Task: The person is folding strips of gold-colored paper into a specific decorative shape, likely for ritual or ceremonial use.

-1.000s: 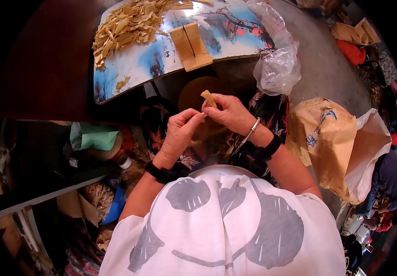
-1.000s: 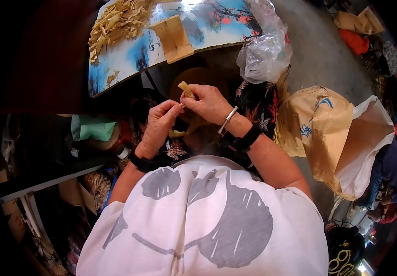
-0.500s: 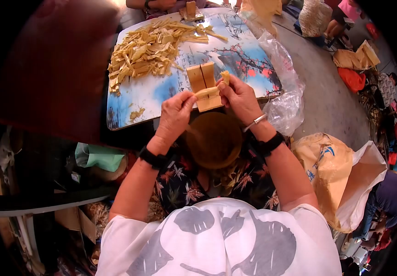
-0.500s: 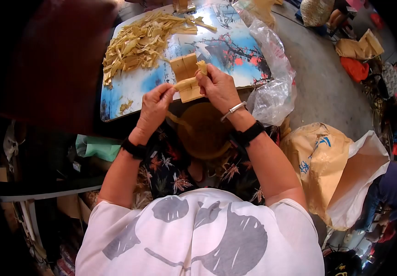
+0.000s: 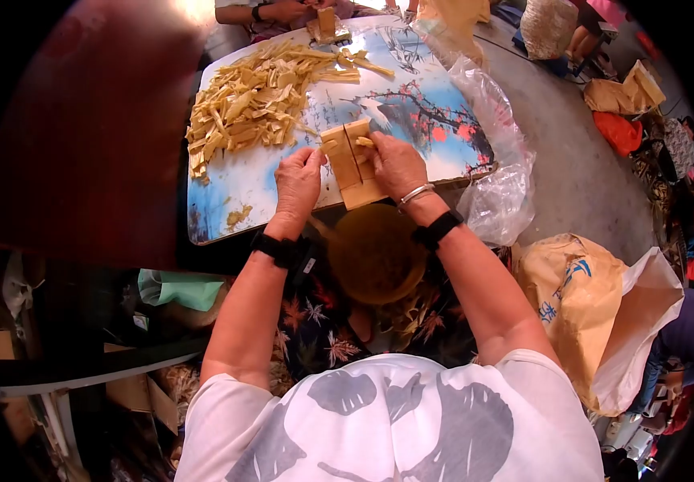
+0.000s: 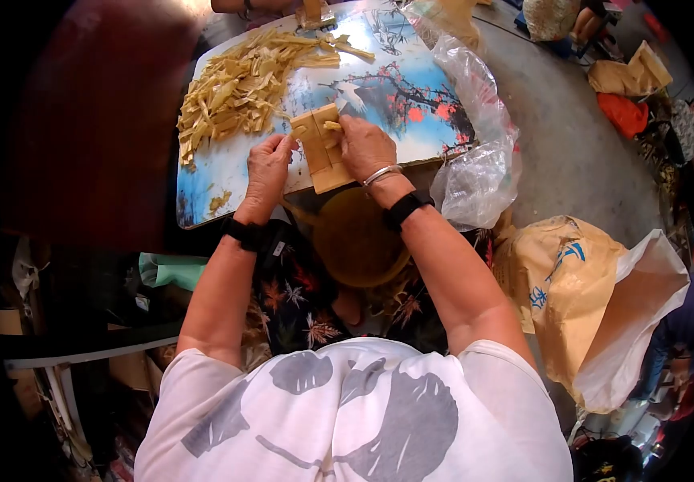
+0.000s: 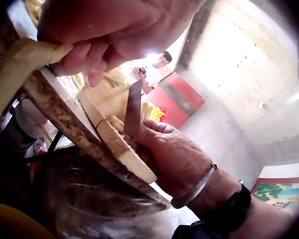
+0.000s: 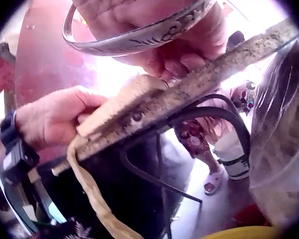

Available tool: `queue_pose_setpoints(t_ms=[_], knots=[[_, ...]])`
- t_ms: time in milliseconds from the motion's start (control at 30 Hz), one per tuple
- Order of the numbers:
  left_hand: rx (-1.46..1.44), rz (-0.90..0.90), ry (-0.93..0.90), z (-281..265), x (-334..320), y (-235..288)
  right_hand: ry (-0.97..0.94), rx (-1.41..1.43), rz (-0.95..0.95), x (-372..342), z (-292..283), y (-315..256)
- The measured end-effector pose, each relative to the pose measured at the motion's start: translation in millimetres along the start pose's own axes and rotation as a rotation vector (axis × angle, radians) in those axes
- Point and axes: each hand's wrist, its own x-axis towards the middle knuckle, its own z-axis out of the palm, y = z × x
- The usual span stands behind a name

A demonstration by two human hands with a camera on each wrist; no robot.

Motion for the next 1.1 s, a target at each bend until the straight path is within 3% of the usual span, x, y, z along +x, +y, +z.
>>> queue_pose_setpoints(t_ms=[100, 200, 367, 400, 467, 567, 667, 700, 833, 933, 967, 1067, 1100], knots=[[-0.572, -0.267, -0.191, -13.2, -14.1, 0.6, -0.064, 0.128, 0.051, -18.0, -21.3, -2.4], [-0.697, -0.128, -0.198, -16.7, -50.2, 22.1, -0.162, 0.244, 0.095, -50.4, -56.6, -20.2], [-0.521, -0.016, -0.224, 6.1, -112.7, 35.6, -0.218, 0.424, 0.252, -89.1, -70.5, -51.0], [-0.516, 0.042, -0.252, 10.5, -123.2, 44.8, -0.122, 0.468, 0.165, -94.9, -61.0, -48.6], [-0.443, 0.097, -0.137, 17.5, -138.1, 37.0, 0.064, 0.559, -0.013, -107.1, -41.0, -42.4], [-0.708, -0.751, -0.199, 8.8, -156.6, 19.5, -0.008, 0.548, 0.059, -130.0, -50.9, -60.3], [-1.208, -1.011, -0.474, 7.5, -181.5, -5.5, -0.122, 0.500, -0.016, -166.3, -53.5, -75.8], [-1.257, -0.961, -0.487, 8.0, -184.9, 13.8, -0.149, 0.561, -0.026, -180.8, -49.2, -79.3], [-0.943, -0.754, -0.490, 14.8, -191.2, -11.1, -0.205, 0.693, 0.004, -213.4, -49.6, -85.5], [-0.298, -0.395, -0.515, 12.3, -192.3, -16.1, -0.001, 0.466, 0.014, -206.0, -52.4, -70.1], [-0.083, -0.011, -0.394, 12.6, -198.8, -10.1, 0.073, 0.362, -0.062, -201.4, -51.3, -62.7], [0.205, 0.463, -0.341, 7.5, -200.3, 4.4, -0.010, 0.709, 0.376, -202.0, -41.9, -62.1], [0.219, 0.487, -0.302, 6.5, -201.0, 9.6, -0.202, 0.813, 0.655, -198.0, -46.9, -60.3]])
